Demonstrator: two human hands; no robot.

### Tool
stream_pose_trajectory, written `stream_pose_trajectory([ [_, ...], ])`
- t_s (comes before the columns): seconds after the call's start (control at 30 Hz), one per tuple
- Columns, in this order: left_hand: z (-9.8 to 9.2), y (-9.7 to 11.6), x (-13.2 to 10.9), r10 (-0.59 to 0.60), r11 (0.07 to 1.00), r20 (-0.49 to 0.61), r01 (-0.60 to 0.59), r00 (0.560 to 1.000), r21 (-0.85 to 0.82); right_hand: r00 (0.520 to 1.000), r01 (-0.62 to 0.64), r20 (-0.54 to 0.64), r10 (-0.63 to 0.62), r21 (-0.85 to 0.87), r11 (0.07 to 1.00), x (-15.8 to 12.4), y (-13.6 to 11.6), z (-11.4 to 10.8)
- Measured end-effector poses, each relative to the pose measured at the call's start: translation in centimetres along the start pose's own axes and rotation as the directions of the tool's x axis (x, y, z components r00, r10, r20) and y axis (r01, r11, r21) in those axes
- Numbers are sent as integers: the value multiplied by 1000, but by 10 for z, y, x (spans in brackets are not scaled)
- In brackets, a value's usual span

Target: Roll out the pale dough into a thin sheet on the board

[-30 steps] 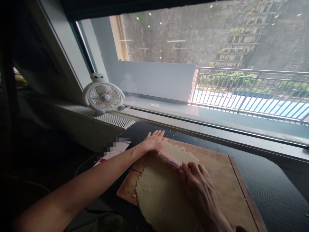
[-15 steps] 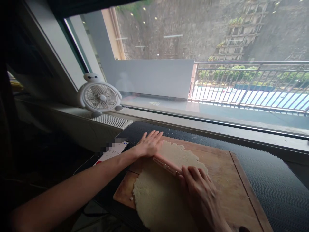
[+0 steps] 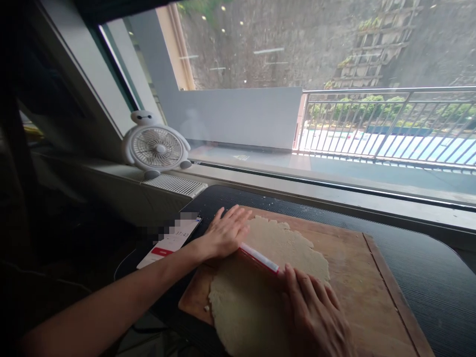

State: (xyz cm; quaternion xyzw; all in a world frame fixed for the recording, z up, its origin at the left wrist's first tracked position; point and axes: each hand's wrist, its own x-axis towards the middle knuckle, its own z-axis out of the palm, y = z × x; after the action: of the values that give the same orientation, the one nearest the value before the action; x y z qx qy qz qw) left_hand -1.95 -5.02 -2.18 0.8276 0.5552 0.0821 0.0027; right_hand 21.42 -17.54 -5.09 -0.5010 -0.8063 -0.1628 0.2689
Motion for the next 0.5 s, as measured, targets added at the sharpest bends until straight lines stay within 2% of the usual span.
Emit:
stream_pose_trajectory([
  [0.1, 1, 5, 42, -59, 997, 117, 64, 991, -40, 997, -60, 36, 62, -40, 997, 10, 15, 2],
  [0.17, 1, 9, 65, -93, 994, 134, 100, 987, -48, 993, -91, 74, 93, -29, 995, 14, 24, 2],
  [0.23, 0, 12, 73, -103, 993, 106, 109, 989, -53, 993, -80, 90, 77, 21, 997, 15, 28, -3],
  [0.3, 0, 13, 61, -77, 995, 62, 81, 995, -57, 996, -48, 75, 42, 79, 996, 12, 26, -11],
  [0.5, -3, 2, -17, 52, 998, -93, -49, 994, 31, 997, 33, 58, -42, 142, 989, -10, 11, -21],
])
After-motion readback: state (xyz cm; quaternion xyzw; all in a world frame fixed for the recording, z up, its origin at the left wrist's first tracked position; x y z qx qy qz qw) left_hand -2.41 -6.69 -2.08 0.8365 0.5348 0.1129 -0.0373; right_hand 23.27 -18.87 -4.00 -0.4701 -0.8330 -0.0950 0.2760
